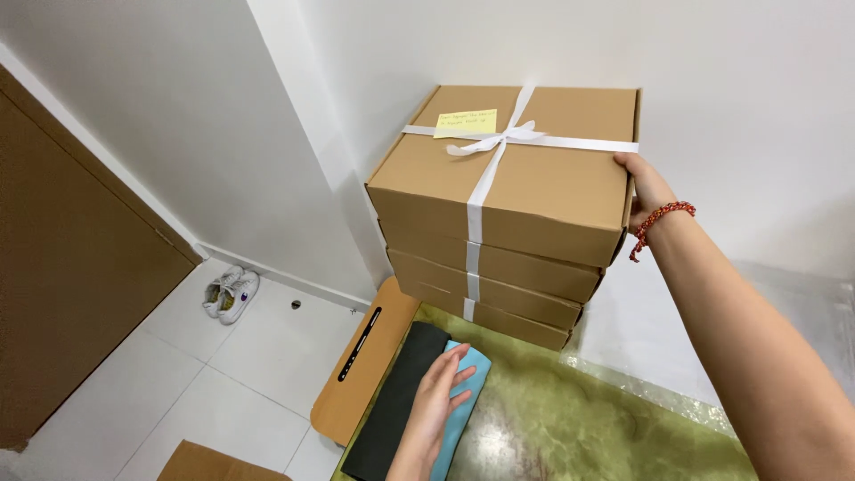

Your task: The person writes on a yellow sticky note attached to a cardboard box, then places a rolled blue fabric into a clear plastic bag. They place the wrapped fabric into an empty cardboard box, close the lid, and tie a white ribbon around the box.

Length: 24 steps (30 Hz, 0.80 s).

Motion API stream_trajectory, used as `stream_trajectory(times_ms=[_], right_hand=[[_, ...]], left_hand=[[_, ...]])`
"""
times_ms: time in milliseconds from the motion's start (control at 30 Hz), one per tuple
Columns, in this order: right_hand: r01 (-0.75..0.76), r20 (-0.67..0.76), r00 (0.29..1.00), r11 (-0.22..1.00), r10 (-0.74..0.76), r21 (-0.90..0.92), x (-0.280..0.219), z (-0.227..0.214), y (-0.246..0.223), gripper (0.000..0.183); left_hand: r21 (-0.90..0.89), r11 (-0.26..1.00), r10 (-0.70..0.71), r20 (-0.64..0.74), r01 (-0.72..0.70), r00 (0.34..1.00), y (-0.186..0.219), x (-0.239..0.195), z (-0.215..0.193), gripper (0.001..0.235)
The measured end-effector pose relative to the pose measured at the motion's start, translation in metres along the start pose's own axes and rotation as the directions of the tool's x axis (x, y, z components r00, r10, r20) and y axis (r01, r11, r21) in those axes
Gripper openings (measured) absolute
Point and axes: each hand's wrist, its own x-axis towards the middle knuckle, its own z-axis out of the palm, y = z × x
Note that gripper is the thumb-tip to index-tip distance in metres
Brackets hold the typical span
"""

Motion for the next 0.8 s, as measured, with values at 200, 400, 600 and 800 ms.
stream_trajectory(times_ms=[200,400,600,800], right_hand=[[0.119,-0.077,0.989,0.985,-0.129,-0.126,-0.036,-0.011,-0.012,0.093],[0.226,-0.131,0.958,0.953,-0.255,-0.202,-0.076,-0.115,0.019,0.079],[0.013,-0.407,0.863,0.818,-0.3,-0.575,-0.006,-0.353,0.229,0.062],[-0.37,-0.715,0.69,0.794,-0.113,-0.483,-0.083,-0.457,0.327,0.07]], left_hand=[[0.035,0.999,0.035,0.068,-0.037,0.997,-0.018,0.02,0.021,0.049],[0.074,0.997,-0.011,0.183,-0.002,0.983,-0.053,0.031,0.068,0.044],[0.142,0.982,-0.16,0.271,0.125,0.949,-0.109,0.048,0.121,0.047],[0.28,0.911,-0.376,0.261,0.302,0.889,-0.135,0.038,0.16,0.049]])
